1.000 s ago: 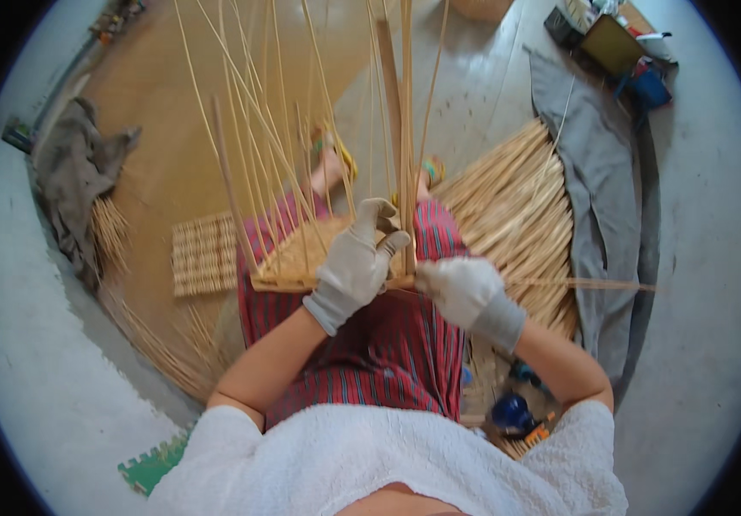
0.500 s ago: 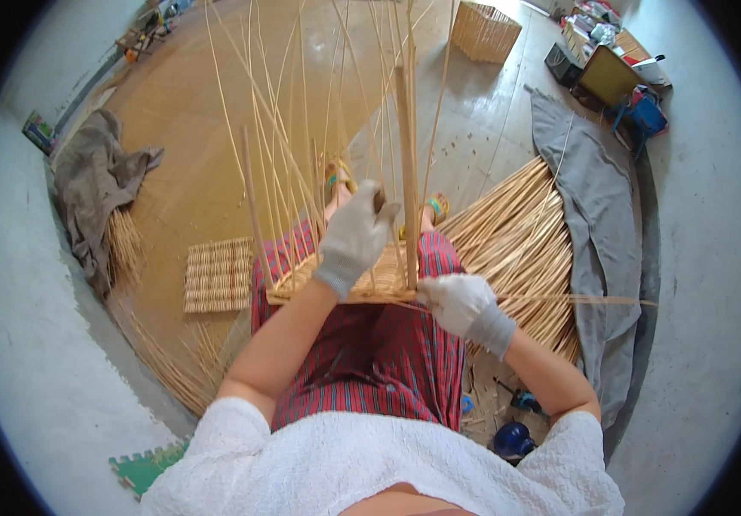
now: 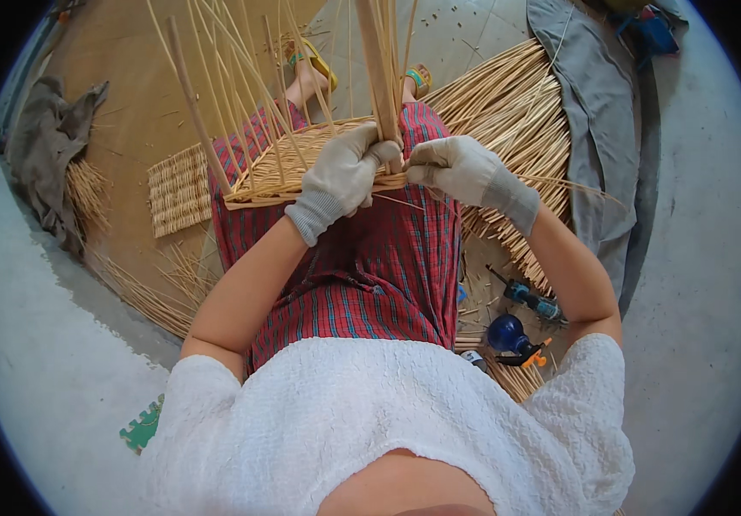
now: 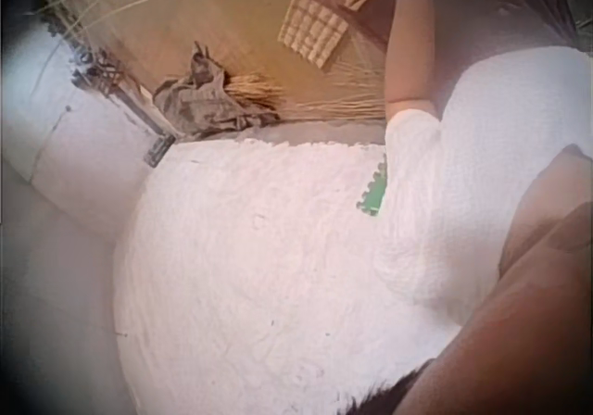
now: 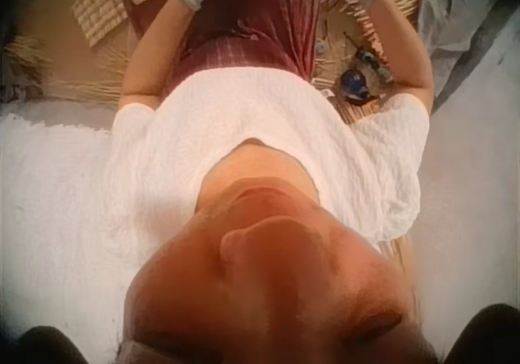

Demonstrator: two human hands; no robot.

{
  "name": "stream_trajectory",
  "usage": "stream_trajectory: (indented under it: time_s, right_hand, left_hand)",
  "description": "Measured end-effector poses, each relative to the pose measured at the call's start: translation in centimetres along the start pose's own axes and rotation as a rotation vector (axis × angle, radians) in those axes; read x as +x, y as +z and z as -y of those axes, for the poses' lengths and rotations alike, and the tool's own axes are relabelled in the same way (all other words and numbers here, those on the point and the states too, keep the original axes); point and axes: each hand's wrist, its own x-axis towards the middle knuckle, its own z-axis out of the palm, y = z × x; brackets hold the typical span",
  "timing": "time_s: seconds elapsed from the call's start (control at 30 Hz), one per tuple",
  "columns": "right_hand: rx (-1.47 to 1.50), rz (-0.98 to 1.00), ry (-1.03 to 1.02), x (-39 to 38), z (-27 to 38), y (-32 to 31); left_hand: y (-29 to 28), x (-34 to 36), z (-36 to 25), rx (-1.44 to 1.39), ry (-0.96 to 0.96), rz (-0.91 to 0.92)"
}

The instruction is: The person weaves a basket by hand, interlacing thin bamboo strips through a vertical frame. They use pliers to cut excess material and a tape measure to check dimensions, continuing the weaving process on the floor.

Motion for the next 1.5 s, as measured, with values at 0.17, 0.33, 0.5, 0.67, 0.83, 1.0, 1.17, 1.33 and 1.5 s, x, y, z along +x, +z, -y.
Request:
stream_trajectory:
  time_s: [0.17,0.33,0.5,0.67,0.83,1.0,1.17,1.33,1.5]
  right_hand:
    - [-0.044,0.056,-0.045,-0.4,-0.9,-1.4]
    - [-0.244,0.008,0.098,-1.3,0.3,-2.6]
    - [-0.443,-0.182,0.082,0.4,0.8,-2.9]
    - [-0.315,-0.411,-0.418,8.5,-5.8,-0.4]
    - [-0.352,-0.486,-0.496,7.9,-3.5,-0.6]
    - [-0.581,-0.554,-0.437,4.2,-1.3,1.7]
    - [-0.606,-0.721,-0.656,0.2,-4.6,7.2]
    - [-0.676,-1.017,-0.673,-3.7,-8.4,11.2]
    - [-0.818,-1.029,-0.440,-2.9,-9.8,13.1]
  left_hand:
    - [-1.8,0.2,-0.8,0.124,-0.104,0.188]
    - [-1.7,1.1,1.8,0.255,0.258,0.224]
    - [-0.7,1.7,3.0,0.189,0.206,0.152]
    - [-0.7,1.4,2.4,0.184,0.185,0.198]
    - [-1.8,-0.9,-0.4,0.110,0.054,0.071]
    - [-7.0,-7.5,-2.0,0.048,0.194,-0.001]
    - [-8.3,-17.2,-0.6,0.028,0.192,0.062]
    - [-6.6,-17.6,1.0,-0.061,0.128,0.131]
    - [-10.3,-12.1,2.5,-0.016,-0.025,0.160]
